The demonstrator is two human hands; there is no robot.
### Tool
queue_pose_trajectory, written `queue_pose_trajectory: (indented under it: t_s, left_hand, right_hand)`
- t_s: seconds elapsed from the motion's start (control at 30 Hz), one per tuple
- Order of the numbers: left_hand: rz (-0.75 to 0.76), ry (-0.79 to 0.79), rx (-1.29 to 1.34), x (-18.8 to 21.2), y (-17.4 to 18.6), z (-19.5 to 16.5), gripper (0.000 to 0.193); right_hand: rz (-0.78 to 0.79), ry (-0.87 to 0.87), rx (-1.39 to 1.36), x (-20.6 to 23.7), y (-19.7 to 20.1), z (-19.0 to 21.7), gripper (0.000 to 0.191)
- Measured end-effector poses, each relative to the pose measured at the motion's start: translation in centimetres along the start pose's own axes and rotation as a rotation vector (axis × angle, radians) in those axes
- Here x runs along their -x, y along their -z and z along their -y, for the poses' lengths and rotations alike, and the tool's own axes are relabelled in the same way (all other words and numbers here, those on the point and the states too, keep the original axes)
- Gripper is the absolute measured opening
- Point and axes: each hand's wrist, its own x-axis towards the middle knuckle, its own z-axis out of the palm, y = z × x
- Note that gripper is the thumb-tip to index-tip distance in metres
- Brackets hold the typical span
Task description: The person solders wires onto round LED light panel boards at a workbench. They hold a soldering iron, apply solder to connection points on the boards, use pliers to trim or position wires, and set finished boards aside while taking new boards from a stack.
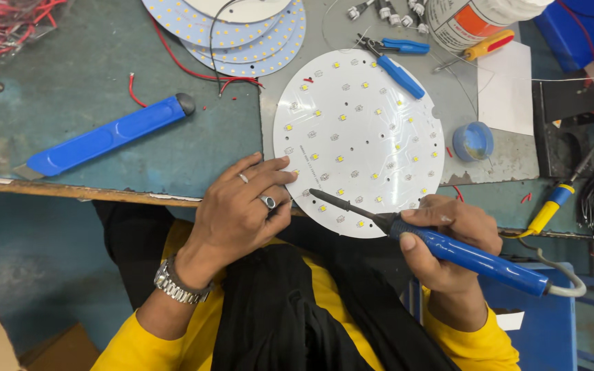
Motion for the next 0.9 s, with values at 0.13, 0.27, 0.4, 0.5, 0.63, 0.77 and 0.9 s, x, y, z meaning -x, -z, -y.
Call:
queue_pose_trajectory:
  t_s: [0.13, 0.27, 0.4, 0.5, 0.63, 0.77, 0.9]
  left_hand:
    - [0.030, 0.013, 0.011, 0.0, 0.1, 0.1, 0.008]
    - [0.042, 0.017, -0.005, 0.0, 0.1, 0.1, 0.008]
    - [0.043, 0.018, -0.009, 0.1, 0.1, 0.1, 0.006]
    - [0.041, 0.026, -0.011, 0.1, 0.0, 0.1, 0.006]
    - [0.040, 0.034, -0.001, 0.1, 0.0, 0.1, 0.007]
    - [0.038, 0.032, -0.002, 0.1, 0.1, 0.1, 0.008]
    - [0.043, 0.033, 0.001, 0.1, 0.1, 0.1, 0.009]
  right_hand:
    - [0.047, -0.010, 0.057, -0.5, -0.2, 0.4, 0.023]
    - [0.082, 0.005, 0.070, -1.2, -0.5, 0.8, 0.021]
    - [0.114, 0.026, 0.024, -2.2, -0.8, 1.3, 0.020]
    - [0.160, 0.002, 0.069, -2.6, -0.7, 1.9, 0.018]
    - [0.180, -0.002, 0.090, -3.0, -0.8, 2.4, 0.018]
    - [0.174, 0.002, 0.077, -3.1, -0.8, 2.4, 0.018]
    - [0.149, 0.014, 0.087, -2.9, -0.7, 1.9, 0.021]
